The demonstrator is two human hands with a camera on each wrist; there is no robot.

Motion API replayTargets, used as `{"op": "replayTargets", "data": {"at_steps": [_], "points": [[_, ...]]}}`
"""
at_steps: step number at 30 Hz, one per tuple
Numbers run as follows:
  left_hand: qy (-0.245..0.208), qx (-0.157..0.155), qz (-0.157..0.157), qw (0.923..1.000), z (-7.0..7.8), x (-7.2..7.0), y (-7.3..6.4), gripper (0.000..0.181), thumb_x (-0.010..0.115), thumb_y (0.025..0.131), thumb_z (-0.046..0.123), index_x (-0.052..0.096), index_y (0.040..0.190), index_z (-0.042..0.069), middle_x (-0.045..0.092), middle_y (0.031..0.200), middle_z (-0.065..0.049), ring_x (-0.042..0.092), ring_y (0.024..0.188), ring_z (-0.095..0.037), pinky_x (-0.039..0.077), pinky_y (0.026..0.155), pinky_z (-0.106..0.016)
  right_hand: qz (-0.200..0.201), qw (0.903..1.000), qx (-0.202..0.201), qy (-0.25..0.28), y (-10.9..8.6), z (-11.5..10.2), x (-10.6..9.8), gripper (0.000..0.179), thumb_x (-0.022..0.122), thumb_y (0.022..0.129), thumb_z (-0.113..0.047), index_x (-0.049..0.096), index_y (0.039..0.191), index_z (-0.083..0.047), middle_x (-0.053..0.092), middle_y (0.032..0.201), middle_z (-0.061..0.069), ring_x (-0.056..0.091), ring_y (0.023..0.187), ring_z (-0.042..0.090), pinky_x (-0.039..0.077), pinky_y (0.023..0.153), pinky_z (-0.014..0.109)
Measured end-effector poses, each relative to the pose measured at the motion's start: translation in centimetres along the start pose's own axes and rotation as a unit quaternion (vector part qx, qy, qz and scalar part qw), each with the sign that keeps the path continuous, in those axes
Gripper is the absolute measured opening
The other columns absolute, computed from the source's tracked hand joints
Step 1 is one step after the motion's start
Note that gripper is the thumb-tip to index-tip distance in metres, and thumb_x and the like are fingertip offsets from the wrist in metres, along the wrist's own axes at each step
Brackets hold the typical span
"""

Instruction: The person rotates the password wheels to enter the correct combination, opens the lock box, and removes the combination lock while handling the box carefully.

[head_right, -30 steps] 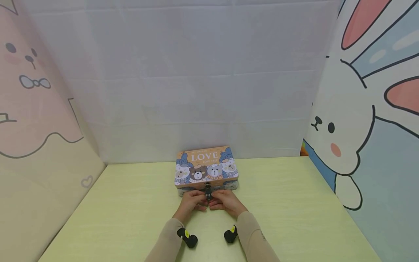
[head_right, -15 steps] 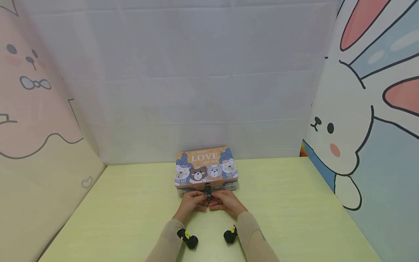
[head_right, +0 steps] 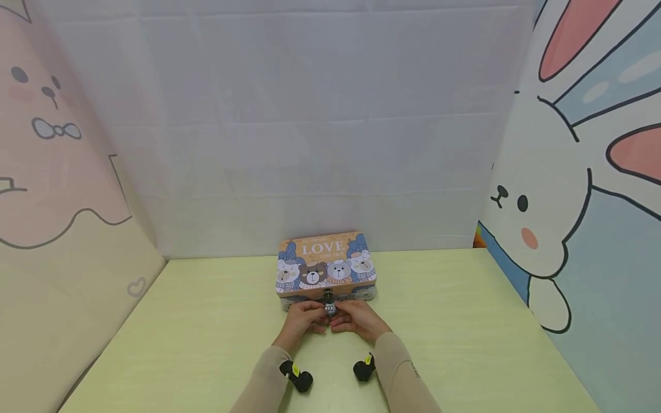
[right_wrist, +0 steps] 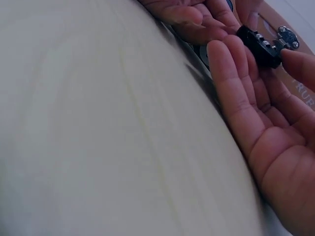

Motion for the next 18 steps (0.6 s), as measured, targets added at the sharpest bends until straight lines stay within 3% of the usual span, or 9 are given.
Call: {"op": "replayTargets", "data": {"at_steps": [12, 18], "points": [[0.02, -0.002, 0.01, 0.9997, -0.73, -0.21, 0.6, 0.017, 0.068, 0.089, -0.001, 0.068, 0.1, -0.013, 0.071, 0.077, -0.011, 0.068, 0.065, -0.015, 0.06, 0.054, -0.031, -0.014, 0.9998, -0.007, -0.008, -0.05, 0.0, 0.01, 0.018, 0.05, 0.104, -0.006, 0.063, 0.11, 0.005, 0.068, 0.087, 0.01, 0.069, 0.079, 0.017, 0.061, 0.079, 0.035], [0.023, -0.003, 0.005, 0.9997, -0.55, -0.16, 0.5, 0.017, 0.068, 0.09, 0.001, 0.069, 0.101, -0.013, 0.071, 0.078, -0.014, 0.069, 0.065, -0.015, 0.06, 0.054, -0.031, -0.018, 0.9998, -0.007, -0.011, 0.01, 0.05, 0.07, 0.017, 0.049, 0.104, -0.006, 0.065, 0.103, 0.0, 0.068, 0.088, 0.01, 0.069, 0.08, 0.016, 0.061, 0.08, 0.034]]}}
Point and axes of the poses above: each hand's wrist, its own y-axis towards the middle knuckle, its own x-axis out of the palm, z = x × y, the point moved 6 cm from there along y, towards the middle knuckle
